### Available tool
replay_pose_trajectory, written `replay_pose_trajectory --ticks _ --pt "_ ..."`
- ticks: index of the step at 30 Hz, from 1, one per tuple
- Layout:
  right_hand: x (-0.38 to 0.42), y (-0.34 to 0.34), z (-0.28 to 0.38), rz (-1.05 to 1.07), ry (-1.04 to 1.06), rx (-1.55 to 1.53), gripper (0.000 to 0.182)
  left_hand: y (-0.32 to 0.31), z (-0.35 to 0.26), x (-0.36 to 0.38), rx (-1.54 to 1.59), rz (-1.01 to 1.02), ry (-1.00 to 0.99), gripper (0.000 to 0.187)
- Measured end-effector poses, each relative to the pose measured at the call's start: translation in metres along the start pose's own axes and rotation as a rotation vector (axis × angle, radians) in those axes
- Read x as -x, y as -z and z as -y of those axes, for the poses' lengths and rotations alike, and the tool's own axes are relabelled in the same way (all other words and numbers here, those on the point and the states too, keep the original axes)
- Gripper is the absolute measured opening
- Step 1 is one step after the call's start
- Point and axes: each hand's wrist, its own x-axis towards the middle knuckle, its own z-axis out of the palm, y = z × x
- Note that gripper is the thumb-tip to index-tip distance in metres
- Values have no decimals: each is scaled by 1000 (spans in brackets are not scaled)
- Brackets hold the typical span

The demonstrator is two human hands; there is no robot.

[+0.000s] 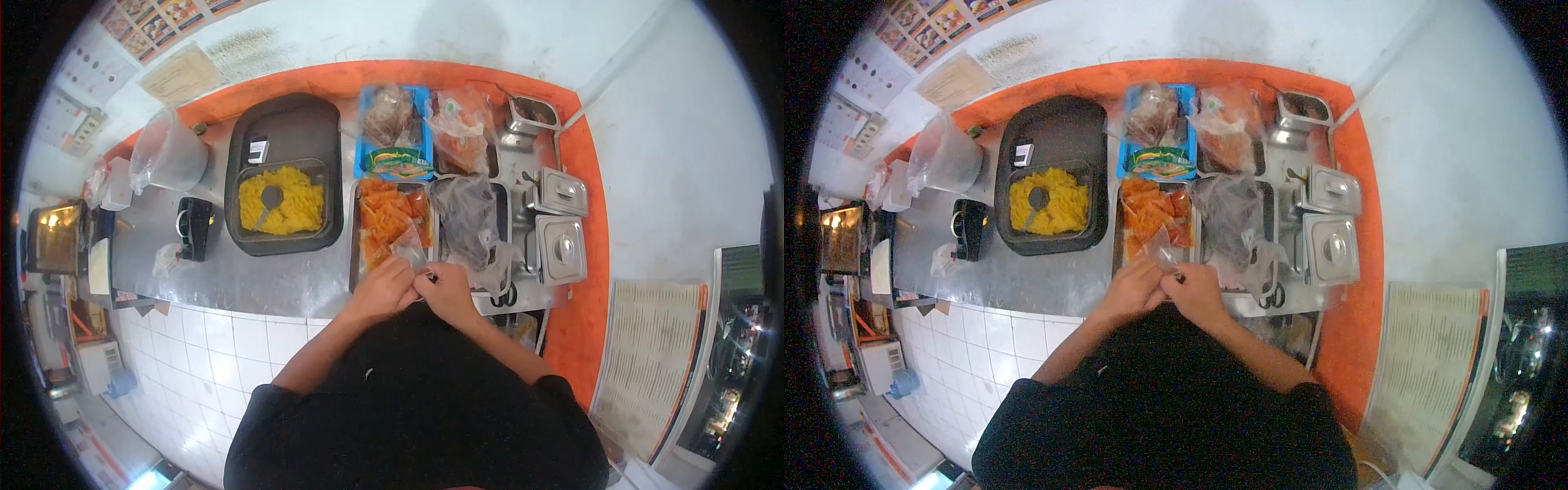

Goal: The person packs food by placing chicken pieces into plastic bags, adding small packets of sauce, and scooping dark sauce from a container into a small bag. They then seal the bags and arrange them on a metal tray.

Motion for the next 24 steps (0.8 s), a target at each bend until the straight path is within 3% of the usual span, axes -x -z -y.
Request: replay_pose_trajectory --ticks 8,13,19,24 --pt "4 -9 -16 -51 -25 -107 28 -1 4 -3 -9 52 28 20" --pt "4 0 -14 82 -48 -29 29 -1 8 -5 13 113 33 26" --pt "3 -1 -8 61 -9 -18 31 -12 10 -3 26 -3 -19 12" --pt "-1 -7 -24 -42 -106 62 26 -14 14 -2 -126 -140 85 13"
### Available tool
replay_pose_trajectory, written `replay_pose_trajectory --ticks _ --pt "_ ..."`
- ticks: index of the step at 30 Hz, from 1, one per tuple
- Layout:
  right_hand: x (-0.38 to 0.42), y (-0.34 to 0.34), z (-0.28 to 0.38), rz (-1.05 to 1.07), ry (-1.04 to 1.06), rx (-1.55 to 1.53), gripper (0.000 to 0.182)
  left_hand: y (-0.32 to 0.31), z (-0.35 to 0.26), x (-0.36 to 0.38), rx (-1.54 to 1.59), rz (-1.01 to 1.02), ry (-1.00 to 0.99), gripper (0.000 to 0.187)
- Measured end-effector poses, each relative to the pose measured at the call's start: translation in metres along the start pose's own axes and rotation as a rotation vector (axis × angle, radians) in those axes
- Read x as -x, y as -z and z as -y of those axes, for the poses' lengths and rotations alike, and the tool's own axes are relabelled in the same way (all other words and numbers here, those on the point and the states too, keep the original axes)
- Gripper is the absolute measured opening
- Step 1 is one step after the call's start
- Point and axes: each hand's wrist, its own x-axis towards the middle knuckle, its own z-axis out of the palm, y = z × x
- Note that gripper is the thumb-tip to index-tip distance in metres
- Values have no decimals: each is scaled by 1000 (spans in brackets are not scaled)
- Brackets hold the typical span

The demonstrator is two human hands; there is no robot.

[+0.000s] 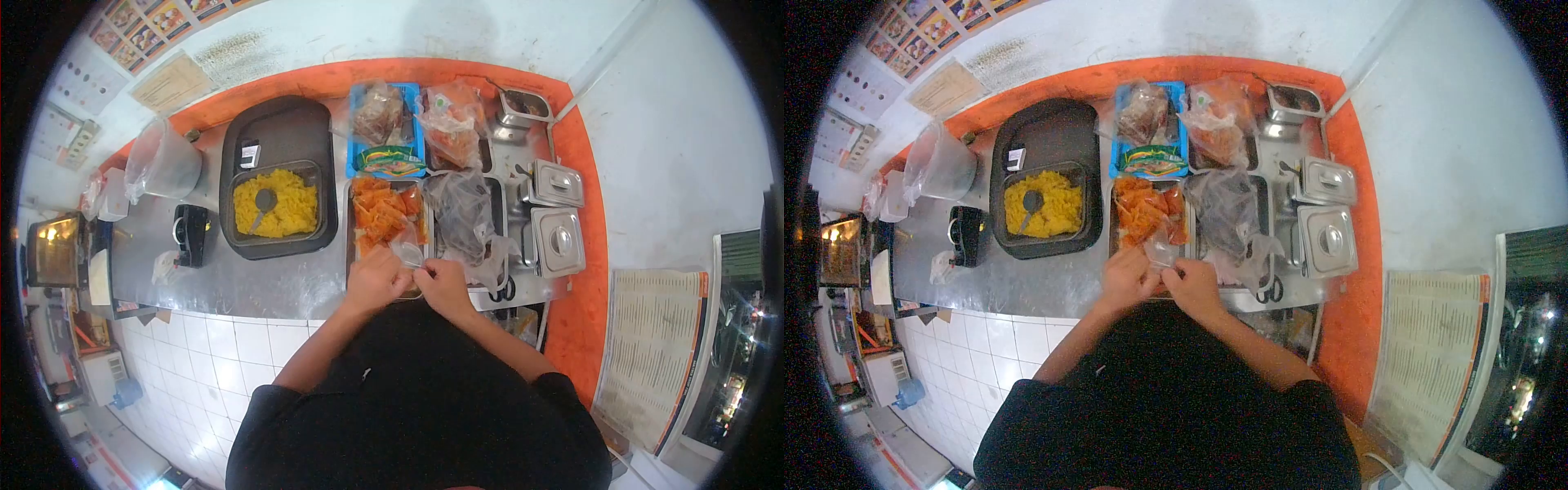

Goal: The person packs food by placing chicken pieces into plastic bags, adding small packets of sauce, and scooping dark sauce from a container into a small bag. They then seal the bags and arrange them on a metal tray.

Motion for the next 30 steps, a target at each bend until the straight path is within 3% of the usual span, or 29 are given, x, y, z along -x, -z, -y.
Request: replay_pose_trajectory --ticks 3,5,8,13,17,23,25,28,30 --pt "-1 -8 -1 -155 32 -153 19 3 -5 -7 9 -2 -7 14" --pt "-12 -7 8 -296 70 -318 25 6 -12 -12 36 8 -50 14" --pt "-24 -14 -9 -424 161 -240 35 3 -18 -16 4 -14 -57 15" --pt "-33 -12 9 -534 113 -355 32 -1 -18 -35 8 -56 53 16" --pt "-53 -13 -6 -605 32 -339 35 -8 -19 -37 60 -10 -10 16" --pt "-56 -10 -5 -513 254 -304 24 -8 3 -57 -16 -131 193 20" --pt "-62 3 -5 -439 71 -401 22 -3 -1 -67 42 -55 222 24" --pt "-74 34 6 -281 -155 -615 19 4 -6 -90 318 59 -39 48" --pt "-77 46 1 -186 -220 -674 17 -6 5 -94 288 168 -122 61"
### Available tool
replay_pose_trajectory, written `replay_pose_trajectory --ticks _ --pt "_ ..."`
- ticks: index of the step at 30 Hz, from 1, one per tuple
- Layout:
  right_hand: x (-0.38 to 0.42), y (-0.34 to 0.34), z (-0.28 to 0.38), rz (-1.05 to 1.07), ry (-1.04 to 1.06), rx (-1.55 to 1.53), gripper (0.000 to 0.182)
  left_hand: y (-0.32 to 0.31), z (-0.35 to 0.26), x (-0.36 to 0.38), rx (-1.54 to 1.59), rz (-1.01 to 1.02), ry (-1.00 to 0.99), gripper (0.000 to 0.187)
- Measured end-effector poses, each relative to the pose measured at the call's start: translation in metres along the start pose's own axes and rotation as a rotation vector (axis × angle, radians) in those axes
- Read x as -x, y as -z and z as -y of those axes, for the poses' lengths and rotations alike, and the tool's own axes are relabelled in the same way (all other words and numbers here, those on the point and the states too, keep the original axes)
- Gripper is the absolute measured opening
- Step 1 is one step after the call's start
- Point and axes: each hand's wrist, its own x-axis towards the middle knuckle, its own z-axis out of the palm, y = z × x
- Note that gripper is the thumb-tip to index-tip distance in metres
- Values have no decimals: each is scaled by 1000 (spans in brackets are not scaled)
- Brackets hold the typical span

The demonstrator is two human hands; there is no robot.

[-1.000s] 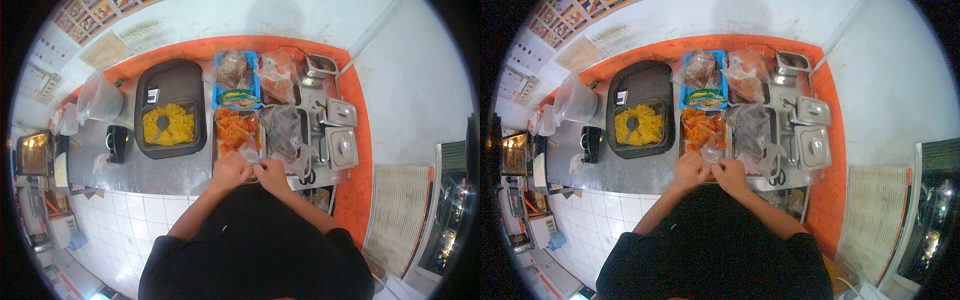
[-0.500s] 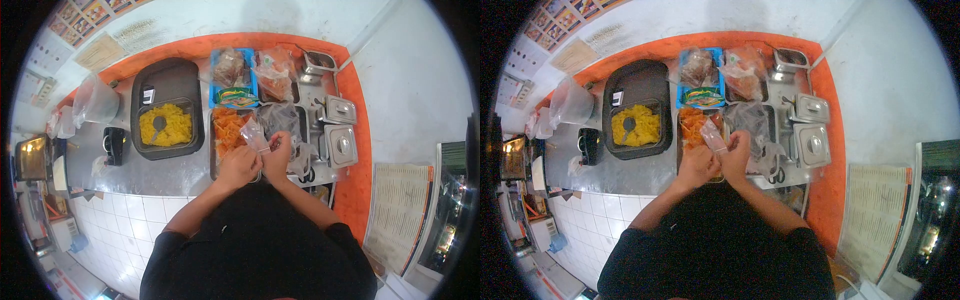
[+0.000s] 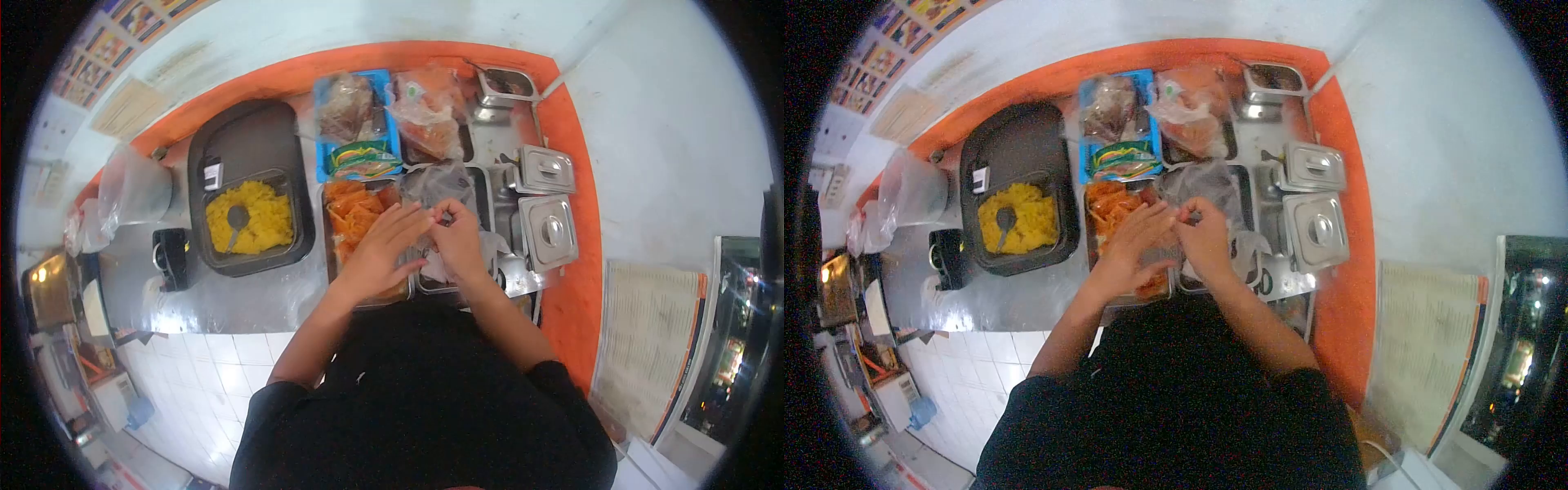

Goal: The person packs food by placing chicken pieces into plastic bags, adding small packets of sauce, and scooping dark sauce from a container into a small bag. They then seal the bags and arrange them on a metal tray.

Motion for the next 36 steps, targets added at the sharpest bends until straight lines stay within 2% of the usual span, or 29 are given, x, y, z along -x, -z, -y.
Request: replay_pose_trajectory --ticks 1,2,5,6,9,10,12,14,16,19,20,23,24,26,28,31,34,36 --pt "-5 7 -3 33 -3 26 16 -4 9 -3 -17 57 -36 67" --pt "-11 14 -2 65 -3 53 15 -8 16 -5 -12 47 -36 65" --pt "-19 24 8 158 8 96 13 -5 18 -17 70 61 115 66" --pt "-20 27 27 221 -105 89 9 -6 20 -20 79 40 147 69" --pt "-63 46 44 234 184 179 13 -8 30 -33 239 -57 284 74" --pt "-94 54 47 107 320 188 20 -4 31 -40 201 -56 271 79" --pt "-164 69 72 -176 492 314 17 -8 31 -51 161 -82 275 81" --pt "-255 87 85 -379 630 760 21 -12 34 -63 80 -101 208 83" --pt "-337 94 75 -493 642 949 27 -20 35 -73 113 -73 259 83" --pt "-396 106 64 -376 442 1289 33 -28 33 -90 118 -56 255 84" --pt "-413 114 56 -386 504 1373 24 -29 36 -93 117 -51 251 84" --pt "-435 149 65 -305 588 1317 25 -30 43 -96 104 -58 264 88" --pt "-424 160 79 -400 745 1238 29 -28 50 -96 86 -67 247 89" --pt "-421 194 96 -498 815 1157 28 -25 58 -92 56 -70 279 89" --pt "-404 224 106 -478 739 1103 28 -30 68 -94 115 -94 286 88" --pt "-404 251 93 -324 422 959 27 -40 79 -102 221 -106 279 86" --pt "-365 231 112 -254 300 497 35 -47 80 -119 253 -47 218 93" --pt "-398 239 72 -289 482 661 34 -50 75 -130 222 -1 181 96"
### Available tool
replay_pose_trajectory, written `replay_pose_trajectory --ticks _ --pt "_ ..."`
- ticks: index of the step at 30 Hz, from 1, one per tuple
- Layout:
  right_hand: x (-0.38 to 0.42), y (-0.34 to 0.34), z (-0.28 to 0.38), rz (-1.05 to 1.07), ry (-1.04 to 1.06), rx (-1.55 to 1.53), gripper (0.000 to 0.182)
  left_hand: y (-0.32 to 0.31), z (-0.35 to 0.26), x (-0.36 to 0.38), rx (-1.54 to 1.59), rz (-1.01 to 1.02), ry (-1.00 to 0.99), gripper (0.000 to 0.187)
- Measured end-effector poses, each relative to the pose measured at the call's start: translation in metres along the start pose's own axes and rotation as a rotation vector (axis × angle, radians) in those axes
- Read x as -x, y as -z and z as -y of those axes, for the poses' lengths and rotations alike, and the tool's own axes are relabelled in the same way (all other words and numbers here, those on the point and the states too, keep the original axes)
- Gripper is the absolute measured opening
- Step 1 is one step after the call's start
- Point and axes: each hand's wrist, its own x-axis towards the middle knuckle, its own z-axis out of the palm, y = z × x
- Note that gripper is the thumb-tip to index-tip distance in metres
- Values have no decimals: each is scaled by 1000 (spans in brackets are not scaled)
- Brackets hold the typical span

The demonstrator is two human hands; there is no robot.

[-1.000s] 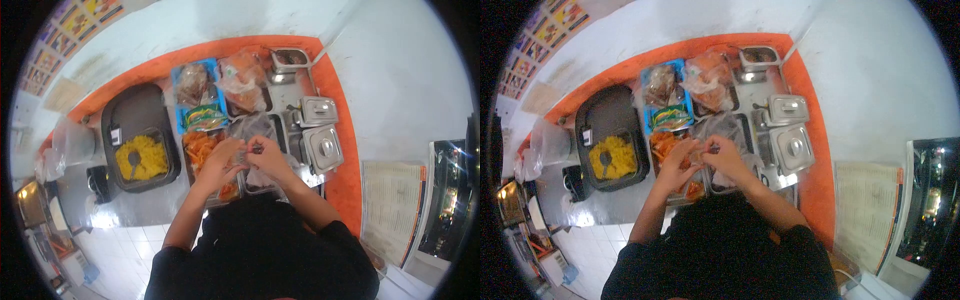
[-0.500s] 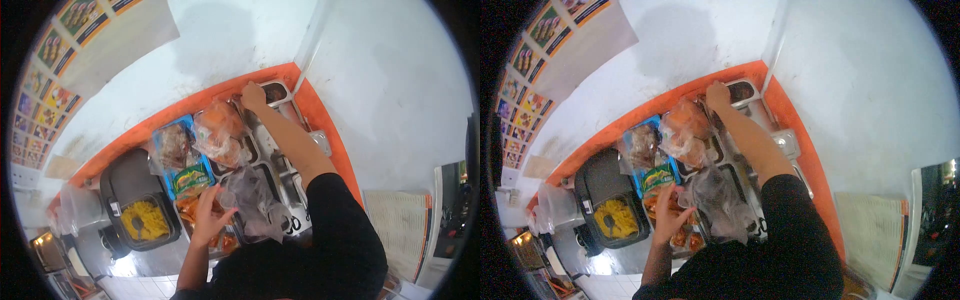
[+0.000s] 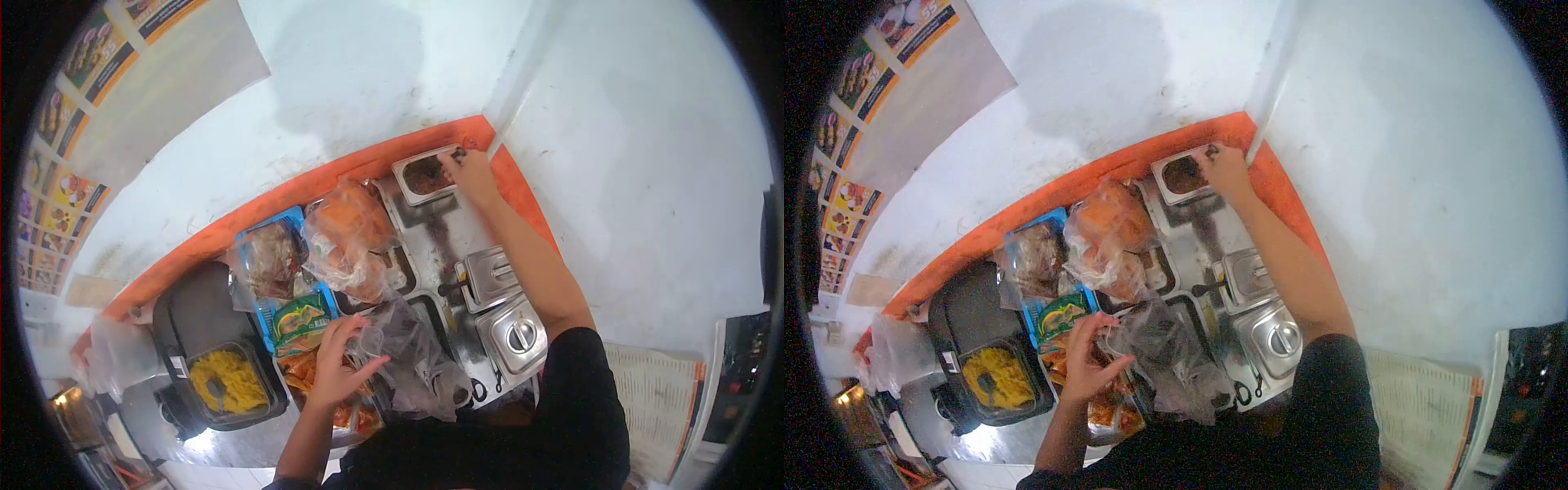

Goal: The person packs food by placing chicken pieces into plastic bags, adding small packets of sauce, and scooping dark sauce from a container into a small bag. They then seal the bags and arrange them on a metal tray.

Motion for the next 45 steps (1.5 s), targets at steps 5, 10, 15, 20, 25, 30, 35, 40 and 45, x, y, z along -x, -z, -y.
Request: replay_pose_trajectory --ticks 5,10,15,20,25,30,35,40,45 --pt "12 -8 11 139 -114 -136 32 -2 -13 -9 -69 20 -43 94" --pt "10 -10 9 79 -182 -226 32 -6 -4 0 51 -50 39 85" --pt "1 -8 14 -76 -357 -603 34 -7 -1 3 42 -59 53 82" --pt "3 -3 15 -110 -233 -482 35 -5 2 2 16 -16 52 90" --pt "13 -21 -4 18 -147 -122 30 -5 1 0 -25 16 58 89" --pt "15 -32 16 -54 -260 -506 30 -9 1 0 -38 35 74 89" --pt "11 -35 13 -109 -410 -732 29 -10 0 -2 -11 28 86 89" --pt "13 -25 -2 -233 -483 -916 28 -11 -9 -20 25 -24 51 83" --pt "18 -8 -12 -328 -532 -924 29 -6 -17 -70 -84 -44 -19 83"
